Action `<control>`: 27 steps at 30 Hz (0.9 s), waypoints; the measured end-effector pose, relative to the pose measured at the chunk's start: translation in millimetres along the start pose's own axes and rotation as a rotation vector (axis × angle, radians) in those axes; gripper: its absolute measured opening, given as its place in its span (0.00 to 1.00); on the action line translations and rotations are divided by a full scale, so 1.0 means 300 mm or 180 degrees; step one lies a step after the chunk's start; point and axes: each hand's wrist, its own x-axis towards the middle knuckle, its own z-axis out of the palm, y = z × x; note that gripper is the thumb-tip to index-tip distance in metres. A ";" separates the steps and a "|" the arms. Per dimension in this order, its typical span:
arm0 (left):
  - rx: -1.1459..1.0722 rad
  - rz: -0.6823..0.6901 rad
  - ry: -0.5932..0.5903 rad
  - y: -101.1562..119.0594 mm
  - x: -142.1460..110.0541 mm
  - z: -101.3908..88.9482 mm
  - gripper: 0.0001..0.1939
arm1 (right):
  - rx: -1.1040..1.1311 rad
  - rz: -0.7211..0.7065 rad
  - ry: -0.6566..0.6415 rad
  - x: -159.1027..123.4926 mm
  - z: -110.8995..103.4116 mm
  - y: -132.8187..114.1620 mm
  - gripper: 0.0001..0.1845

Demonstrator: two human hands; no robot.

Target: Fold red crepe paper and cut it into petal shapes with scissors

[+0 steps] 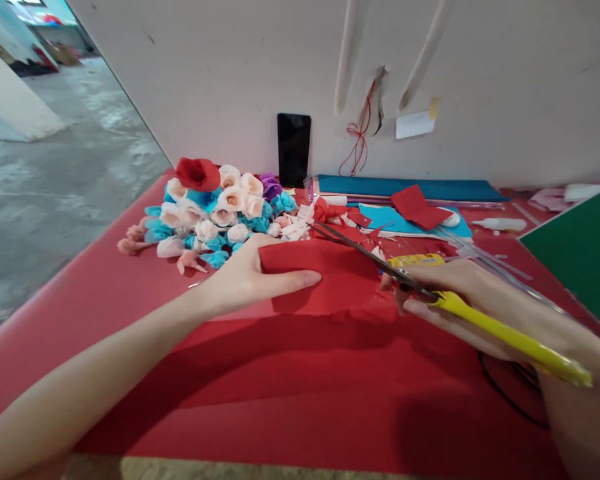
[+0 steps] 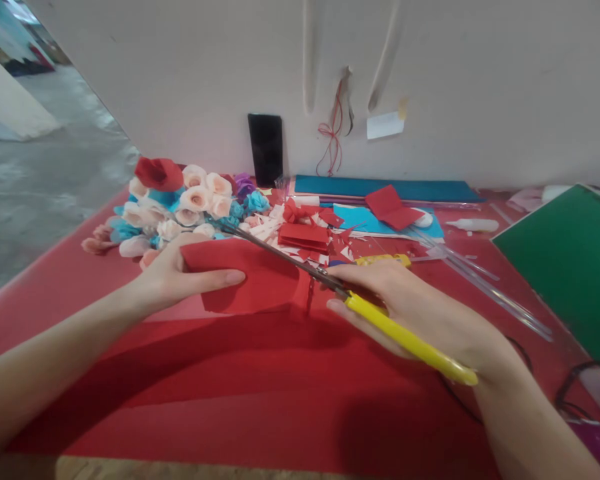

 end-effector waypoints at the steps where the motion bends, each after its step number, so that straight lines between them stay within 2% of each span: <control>1: -0.0017 -0.0026 0.0015 -0.002 0.001 -0.001 0.11 | -0.0128 0.0022 -0.0153 -0.001 -0.003 -0.001 0.18; 3: -0.0077 -0.0067 0.0042 -0.005 0.002 -0.002 0.12 | -0.0346 0.0057 -0.0355 -0.004 -0.009 0.000 0.20; 11: -0.0383 -0.0318 0.0043 -0.001 -0.002 0.000 0.11 | -0.0392 0.0121 -0.0317 -0.011 -0.017 0.009 0.19; 17: -0.0494 -0.0598 -0.0150 0.038 -0.001 0.008 0.09 | -0.0383 0.0128 -0.0438 0.006 -0.018 -0.019 0.19; 21: -0.0471 -0.0509 -0.0207 0.035 0.002 0.006 0.08 | -0.0345 0.0128 -0.0527 0.007 -0.023 -0.026 0.18; 27: -0.0147 -0.0247 -0.0050 -0.006 0.002 -0.006 0.09 | -0.0420 0.0242 -0.0583 -0.001 -0.024 -0.018 0.21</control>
